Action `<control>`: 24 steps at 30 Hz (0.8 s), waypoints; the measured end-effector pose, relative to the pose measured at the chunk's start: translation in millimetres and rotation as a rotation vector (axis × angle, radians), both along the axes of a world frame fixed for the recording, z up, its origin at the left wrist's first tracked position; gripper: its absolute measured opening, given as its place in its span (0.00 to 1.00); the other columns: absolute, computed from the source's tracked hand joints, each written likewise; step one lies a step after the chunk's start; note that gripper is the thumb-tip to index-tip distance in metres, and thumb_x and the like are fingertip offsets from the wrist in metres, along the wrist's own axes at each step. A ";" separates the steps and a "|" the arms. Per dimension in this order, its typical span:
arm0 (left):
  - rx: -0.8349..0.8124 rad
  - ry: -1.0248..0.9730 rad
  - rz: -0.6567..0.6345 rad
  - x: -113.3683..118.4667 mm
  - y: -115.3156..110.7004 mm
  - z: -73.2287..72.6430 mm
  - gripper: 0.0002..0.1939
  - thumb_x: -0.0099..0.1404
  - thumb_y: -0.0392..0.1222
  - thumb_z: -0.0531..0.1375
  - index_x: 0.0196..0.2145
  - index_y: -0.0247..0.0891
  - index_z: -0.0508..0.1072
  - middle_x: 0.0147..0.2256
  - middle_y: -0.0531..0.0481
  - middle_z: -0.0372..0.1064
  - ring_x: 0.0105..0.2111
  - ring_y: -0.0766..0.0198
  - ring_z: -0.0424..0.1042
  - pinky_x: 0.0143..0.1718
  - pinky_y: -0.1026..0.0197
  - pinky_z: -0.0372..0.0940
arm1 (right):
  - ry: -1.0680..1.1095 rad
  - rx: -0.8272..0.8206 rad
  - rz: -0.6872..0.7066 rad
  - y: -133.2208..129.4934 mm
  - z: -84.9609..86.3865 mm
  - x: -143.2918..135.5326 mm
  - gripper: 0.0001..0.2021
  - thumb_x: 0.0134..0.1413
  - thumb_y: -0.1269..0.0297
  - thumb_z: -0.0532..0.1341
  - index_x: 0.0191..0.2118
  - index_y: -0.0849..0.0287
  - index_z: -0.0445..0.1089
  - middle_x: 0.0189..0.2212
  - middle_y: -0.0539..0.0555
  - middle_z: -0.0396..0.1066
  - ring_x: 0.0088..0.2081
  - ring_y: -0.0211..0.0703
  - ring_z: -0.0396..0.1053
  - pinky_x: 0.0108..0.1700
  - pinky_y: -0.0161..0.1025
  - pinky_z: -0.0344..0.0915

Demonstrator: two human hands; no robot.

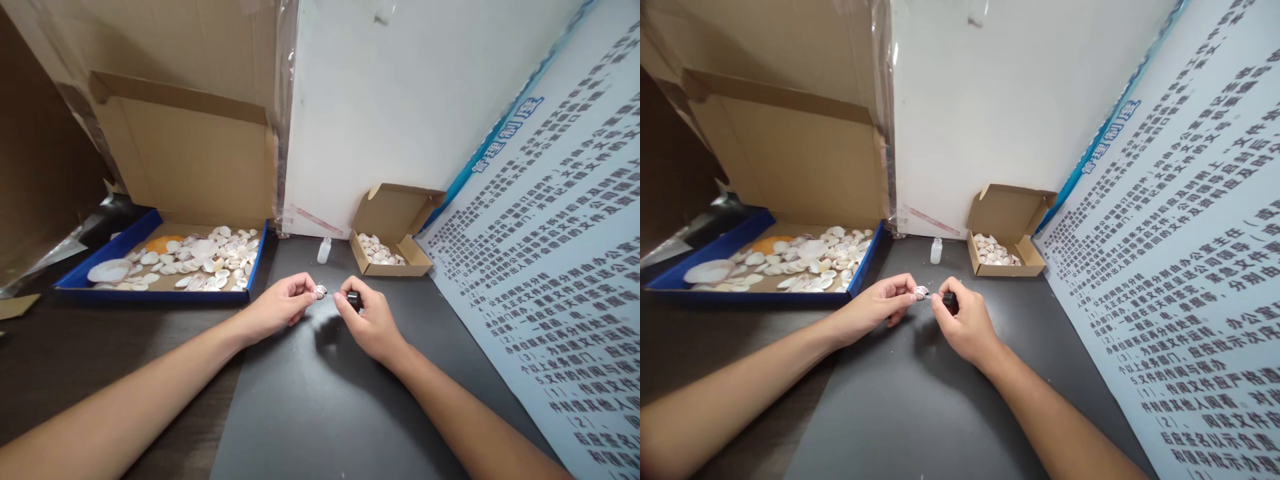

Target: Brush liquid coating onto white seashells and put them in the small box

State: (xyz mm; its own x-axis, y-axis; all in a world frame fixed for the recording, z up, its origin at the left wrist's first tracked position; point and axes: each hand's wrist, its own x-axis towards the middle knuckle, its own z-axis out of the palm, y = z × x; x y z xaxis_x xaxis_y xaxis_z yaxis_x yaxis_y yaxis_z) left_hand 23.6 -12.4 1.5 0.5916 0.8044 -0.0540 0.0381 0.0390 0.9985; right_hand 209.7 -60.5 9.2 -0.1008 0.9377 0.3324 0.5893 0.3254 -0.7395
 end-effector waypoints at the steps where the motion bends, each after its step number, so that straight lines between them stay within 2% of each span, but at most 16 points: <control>1: 0.001 0.004 -0.001 -0.2 -0.1 0.3 0.15 0.61 0.52 0.61 0.31 0.39 0.63 0.19 0.62 0.53 0.17 0.73 0.52 0.19 0.67 0.47 | 0.004 -0.003 0.001 0.2 -0.3 0.0 0.09 0.59 0.62 0.56 0.28 0.56 0.59 0.20 0.43 0.56 0.21 0.34 0.55 0.26 0.32 0.52; 14: 0.014 0.024 -0.015 -1.0 -0.1 0.3 0.14 0.62 0.51 0.60 0.32 0.39 0.64 0.20 0.62 0.54 0.17 0.73 0.53 0.19 0.67 0.47 | -0.008 -0.008 0.000 0.1 0.3 1.0 0.10 0.60 0.61 0.56 0.29 0.56 0.59 0.20 0.44 0.56 0.21 0.35 0.55 0.26 0.32 0.52; 24: 0.020 0.030 -0.012 -0.1 -1.2 1.6 0.14 0.62 0.52 0.60 0.32 0.39 0.63 0.18 0.63 0.52 0.17 0.73 0.52 0.20 0.67 0.45 | -0.033 0.004 -0.109 1.6 -0.3 0.8 0.10 0.60 0.60 0.56 0.29 0.55 0.59 0.17 0.42 0.52 0.19 0.34 0.53 0.24 0.33 0.49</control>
State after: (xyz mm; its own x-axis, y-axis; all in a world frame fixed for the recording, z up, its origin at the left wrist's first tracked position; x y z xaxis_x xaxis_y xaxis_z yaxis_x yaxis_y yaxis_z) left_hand 23.5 -13.6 3.1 0.5995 0.7985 -0.0556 0.0682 0.0183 0.9975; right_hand 210.5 -58.9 8.9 -0.0092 0.9425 0.3340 0.6452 0.2608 -0.7182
